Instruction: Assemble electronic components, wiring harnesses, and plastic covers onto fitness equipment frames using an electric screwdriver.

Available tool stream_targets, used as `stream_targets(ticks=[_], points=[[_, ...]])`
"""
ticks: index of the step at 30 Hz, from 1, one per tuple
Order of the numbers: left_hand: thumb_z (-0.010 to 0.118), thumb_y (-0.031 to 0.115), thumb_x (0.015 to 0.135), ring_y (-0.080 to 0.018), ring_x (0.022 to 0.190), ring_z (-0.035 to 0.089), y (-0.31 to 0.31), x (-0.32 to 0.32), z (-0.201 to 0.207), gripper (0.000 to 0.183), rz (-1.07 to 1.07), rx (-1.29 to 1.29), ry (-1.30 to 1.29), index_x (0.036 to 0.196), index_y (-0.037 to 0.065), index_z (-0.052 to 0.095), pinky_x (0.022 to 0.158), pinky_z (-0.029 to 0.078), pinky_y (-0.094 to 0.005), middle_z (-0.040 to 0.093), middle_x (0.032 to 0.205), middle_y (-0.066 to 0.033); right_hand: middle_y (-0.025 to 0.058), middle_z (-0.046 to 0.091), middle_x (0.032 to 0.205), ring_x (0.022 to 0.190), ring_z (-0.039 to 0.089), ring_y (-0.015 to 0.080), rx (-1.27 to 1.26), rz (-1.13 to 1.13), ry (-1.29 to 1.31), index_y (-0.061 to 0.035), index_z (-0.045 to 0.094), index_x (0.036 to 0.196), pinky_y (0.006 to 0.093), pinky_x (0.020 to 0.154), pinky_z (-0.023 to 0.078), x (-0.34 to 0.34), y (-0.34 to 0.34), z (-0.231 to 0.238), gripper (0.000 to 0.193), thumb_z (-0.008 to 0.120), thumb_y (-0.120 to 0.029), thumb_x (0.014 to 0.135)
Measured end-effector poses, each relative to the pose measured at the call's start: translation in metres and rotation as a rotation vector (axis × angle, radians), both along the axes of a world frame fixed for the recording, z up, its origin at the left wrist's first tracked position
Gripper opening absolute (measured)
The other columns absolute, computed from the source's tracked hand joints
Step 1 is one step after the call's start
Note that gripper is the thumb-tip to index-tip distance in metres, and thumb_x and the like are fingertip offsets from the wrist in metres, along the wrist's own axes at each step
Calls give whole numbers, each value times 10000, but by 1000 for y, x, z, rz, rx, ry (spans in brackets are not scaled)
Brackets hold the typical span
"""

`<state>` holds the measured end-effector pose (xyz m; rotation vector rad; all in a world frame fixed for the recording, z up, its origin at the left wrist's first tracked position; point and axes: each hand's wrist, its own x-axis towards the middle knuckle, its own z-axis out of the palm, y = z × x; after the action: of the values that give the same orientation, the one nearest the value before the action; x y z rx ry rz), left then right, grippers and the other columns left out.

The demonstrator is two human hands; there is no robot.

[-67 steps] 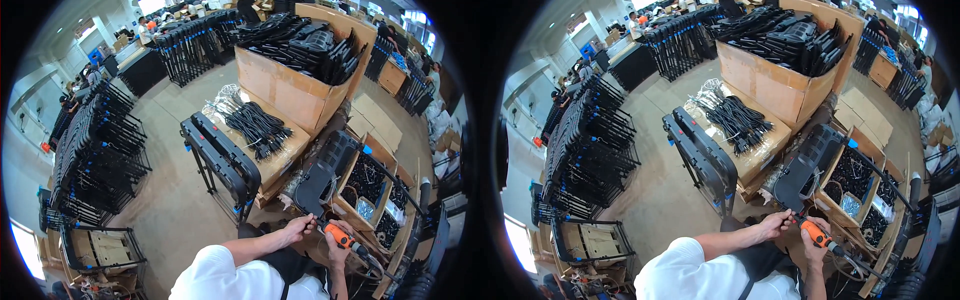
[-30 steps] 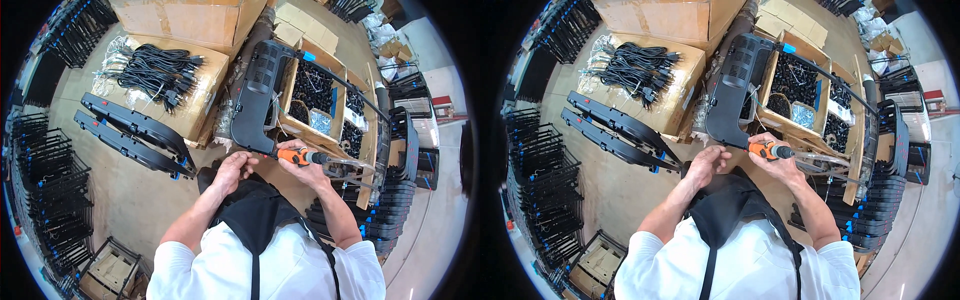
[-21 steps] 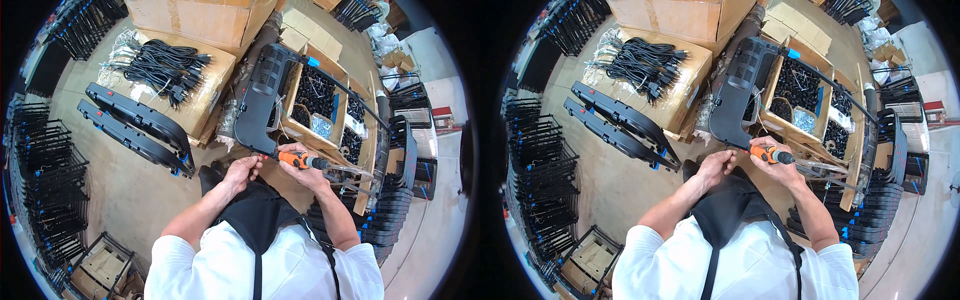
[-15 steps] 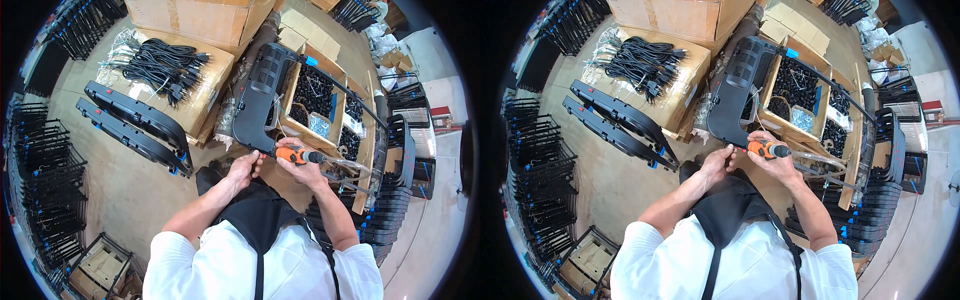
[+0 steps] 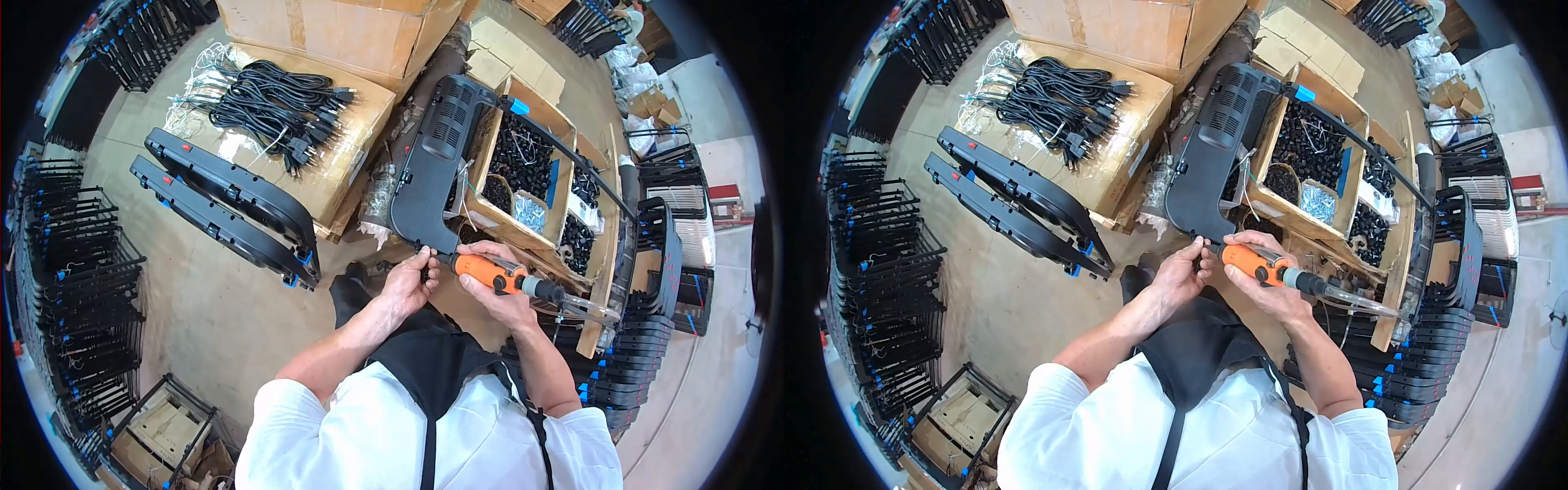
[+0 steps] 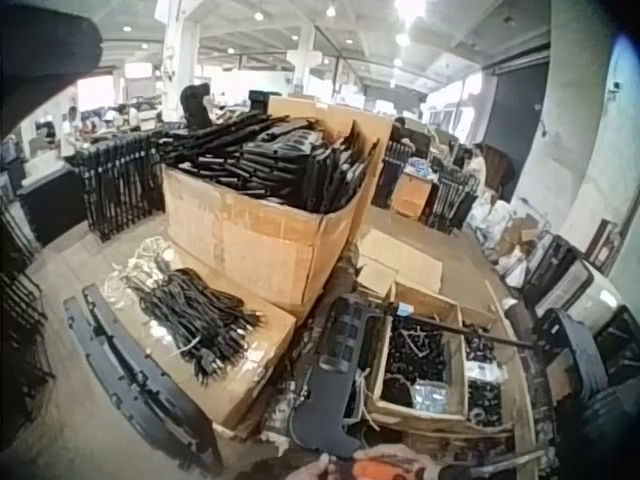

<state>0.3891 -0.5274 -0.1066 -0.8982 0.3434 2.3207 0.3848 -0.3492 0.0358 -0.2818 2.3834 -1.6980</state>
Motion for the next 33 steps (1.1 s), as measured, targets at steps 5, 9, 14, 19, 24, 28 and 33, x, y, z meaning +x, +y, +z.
stream_targets(ticks=[5, 9, 14, 19, 24, 28, 33], points=[[587, 302, 1118, -121, 712, 551, -8, 0, -2, 222, 7, 77, -37, 1102, 90, 651, 583, 449, -260, 623, 859, 8, 143, 711, 1315, 1211, 683, 231, 4, 15, 2, -39, 602, 1320, 405, 1077, 540, -1, -6, -2, 475, 820, -48, 898], [564, 310, 1127, -124, 706, 546, -8, -6, -4, 233, 20, 112, -44, 1123, 89, 639, 584, 442, -258, 616, 859, 3, 135, 713, 1317, 1215, 682, 228, 47, 20, 7, -44, 605, 1320, 398, 1087, 537, -8, -16, 0, 470, 815, -50, 900], [546, 319, 1134, -129, 729, 549, -12, -14, -7, 236, 25, 106, -36, 1057, 109, 620, 606, 430, -268, 607, 845, 14, 127, 713, 1315, 1212, 682, 218, 80, 24, -2, -45, 613, 1312, 380, 1079, 538, -22, -31, -2, 451, 802, -39, 903], [528, 272, 1137, -141, 765, 576, -18, -7, 2, 234, -11, -34, -23, 1074, 80, 646, 660, 461, -304, 625, 867, 3, 100, 722, 1244, 1120, 704, 169, 77, 59, -41, -36, 660, 1279, 336, 1004, 561, -35, -36, -24, 409, 817, -74, 903], [533, 229, 1130, -145, 788, 589, -29, 8, 3, 218, -156, -101, 121, 1086, 65, 670, 699, 482, -307, 668, 921, -22, 110, 746, 1203, 1018, 696, 133, 87, 100, -86, -22, 688, 1217, 320, 917, 580, -46, -38, -27, 354, 814, -67, 889], [551, 212, 1125, -133, 787, 585, -35, 18, -7, 205, -193, -92, 199, 1133, 60, 690, 689, 475, -291, 679, 935, -24, 97, 746, 1225, 1061, 720, 169, 155, 148, 14, -39, 689, 1225, 333, 949, 583, -46, -43, -19, 372, 814, -56, 875], [578, 177, 1113, -108, 791, 573, -38, 19, -11, 197, -174, -172, 327, 1215, 54, 692, 681, 458, -255, 671, 934, -9, 116, 745, 1255, 1104, 732, 210, 157, 162, -25, -49, 685, 1227, 360, 982, 586, -47, -42, -19, 380, 814, -51, 869]])
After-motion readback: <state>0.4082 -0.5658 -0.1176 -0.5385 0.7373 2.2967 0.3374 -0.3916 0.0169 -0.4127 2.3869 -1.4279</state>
